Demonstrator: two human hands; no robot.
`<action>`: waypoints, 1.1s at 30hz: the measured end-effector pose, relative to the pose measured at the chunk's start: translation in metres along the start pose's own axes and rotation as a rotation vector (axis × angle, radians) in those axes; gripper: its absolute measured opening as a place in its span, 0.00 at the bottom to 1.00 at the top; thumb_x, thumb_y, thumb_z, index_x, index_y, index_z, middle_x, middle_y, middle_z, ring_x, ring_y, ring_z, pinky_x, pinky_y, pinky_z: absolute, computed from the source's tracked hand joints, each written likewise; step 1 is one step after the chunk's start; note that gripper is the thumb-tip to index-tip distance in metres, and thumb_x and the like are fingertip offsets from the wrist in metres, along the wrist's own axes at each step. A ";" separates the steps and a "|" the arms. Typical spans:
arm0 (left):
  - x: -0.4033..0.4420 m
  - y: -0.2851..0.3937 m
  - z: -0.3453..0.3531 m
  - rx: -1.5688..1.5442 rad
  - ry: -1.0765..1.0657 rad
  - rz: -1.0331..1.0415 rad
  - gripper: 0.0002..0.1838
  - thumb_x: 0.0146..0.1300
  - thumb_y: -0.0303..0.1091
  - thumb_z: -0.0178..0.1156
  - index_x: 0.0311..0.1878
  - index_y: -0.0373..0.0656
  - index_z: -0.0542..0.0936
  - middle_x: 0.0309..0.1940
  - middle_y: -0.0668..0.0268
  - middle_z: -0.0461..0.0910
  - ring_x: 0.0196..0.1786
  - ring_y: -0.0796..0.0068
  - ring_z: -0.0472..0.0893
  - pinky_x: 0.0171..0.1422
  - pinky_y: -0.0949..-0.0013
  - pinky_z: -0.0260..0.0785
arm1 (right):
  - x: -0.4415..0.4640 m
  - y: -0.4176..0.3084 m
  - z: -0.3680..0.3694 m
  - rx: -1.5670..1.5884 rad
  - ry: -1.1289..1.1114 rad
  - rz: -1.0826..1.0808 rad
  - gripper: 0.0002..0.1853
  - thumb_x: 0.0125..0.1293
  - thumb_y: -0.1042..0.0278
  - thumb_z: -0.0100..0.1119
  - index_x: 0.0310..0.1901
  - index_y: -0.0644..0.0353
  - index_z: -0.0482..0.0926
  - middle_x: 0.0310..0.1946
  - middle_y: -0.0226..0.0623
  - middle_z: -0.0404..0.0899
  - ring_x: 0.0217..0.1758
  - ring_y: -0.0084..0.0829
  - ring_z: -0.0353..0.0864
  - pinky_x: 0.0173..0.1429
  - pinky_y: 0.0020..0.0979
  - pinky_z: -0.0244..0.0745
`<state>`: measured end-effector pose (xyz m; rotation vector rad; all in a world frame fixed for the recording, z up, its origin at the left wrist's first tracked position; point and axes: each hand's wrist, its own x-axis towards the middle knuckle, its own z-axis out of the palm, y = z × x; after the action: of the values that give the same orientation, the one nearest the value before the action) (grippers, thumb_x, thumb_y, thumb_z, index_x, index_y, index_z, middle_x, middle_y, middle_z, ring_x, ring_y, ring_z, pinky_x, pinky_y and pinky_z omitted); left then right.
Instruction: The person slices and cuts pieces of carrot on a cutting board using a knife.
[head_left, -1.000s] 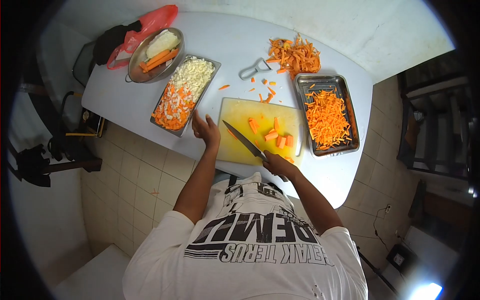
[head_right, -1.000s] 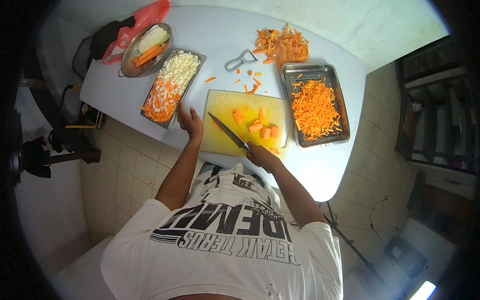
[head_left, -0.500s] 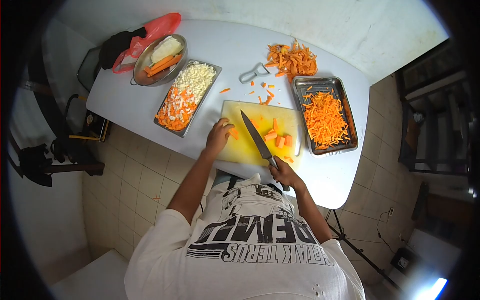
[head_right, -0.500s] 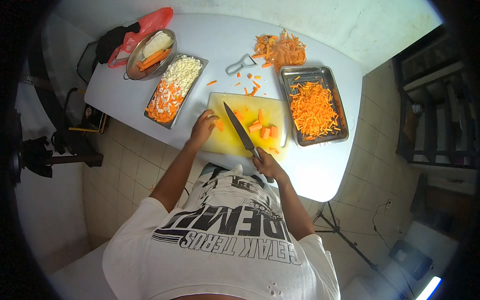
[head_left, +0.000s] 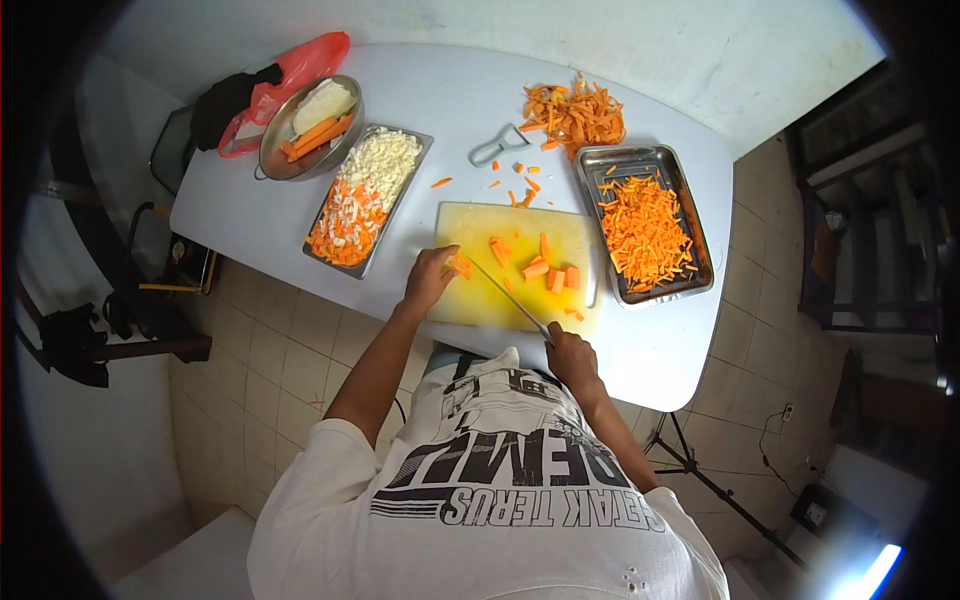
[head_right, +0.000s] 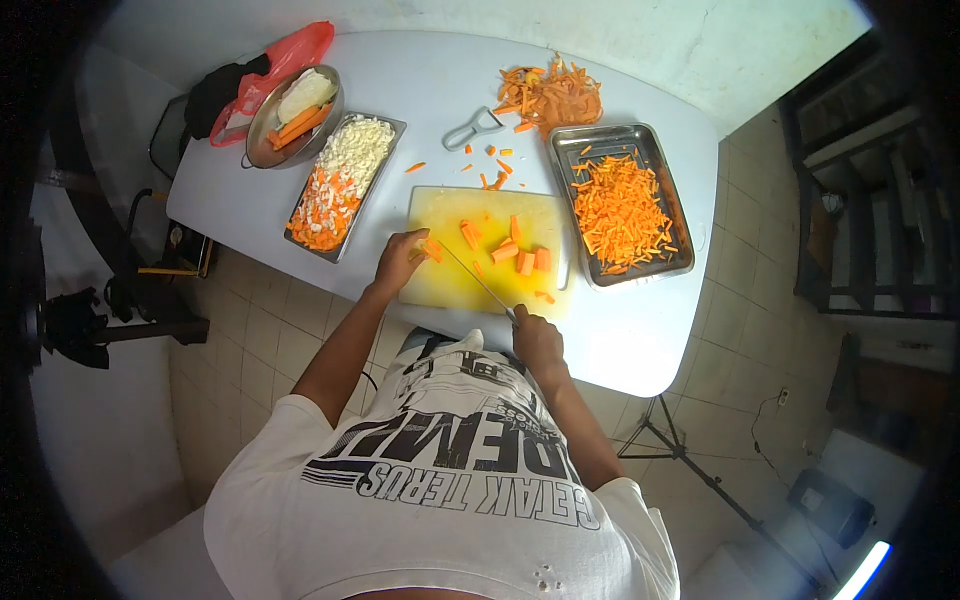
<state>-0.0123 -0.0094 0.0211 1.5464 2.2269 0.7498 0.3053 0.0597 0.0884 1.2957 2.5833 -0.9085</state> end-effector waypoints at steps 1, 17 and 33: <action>-0.001 0.002 -0.002 -0.024 -0.006 -0.012 0.30 0.53 0.25 0.69 0.62 0.46 0.75 0.58 0.61 0.77 0.60 0.58 0.74 0.65 0.60 0.68 | 0.000 0.000 -0.002 -0.020 0.019 -0.013 0.11 0.65 0.63 0.59 0.43 0.58 0.71 0.28 0.52 0.81 0.34 0.55 0.83 0.37 0.52 0.77; -0.055 0.037 -0.016 0.045 0.167 -0.187 0.09 0.60 0.35 0.64 0.43 0.47 0.83 0.32 0.66 0.80 0.39 0.60 0.80 0.50 0.57 0.73 | 0.174 -0.034 -0.058 -0.592 0.048 -0.647 0.11 0.60 0.63 0.63 0.45 0.43 0.80 0.34 0.24 0.82 0.52 0.31 0.78 0.65 0.64 0.61; -0.031 0.040 -0.001 0.024 0.138 -0.250 0.04 0.60 0.27 0.61 0.33 0.36 0.80 0.27 0.55 0.79 0.32 0.53 0.81 0.38 0.56 0.74 | 0.301 -0.078 -0.005 -0.633 0.148 -0.744 0.03 0.55 0.69 0.61 0.26 0.50 0.82 0.28 0.26 0.80 0.47 0.31 0.73 0.61 0.41 0.59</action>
<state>0.0286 -0.0279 0.0446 1.2275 2.4777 0.7757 0.0571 0.2359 0.0228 0.2373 3.1089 0.0173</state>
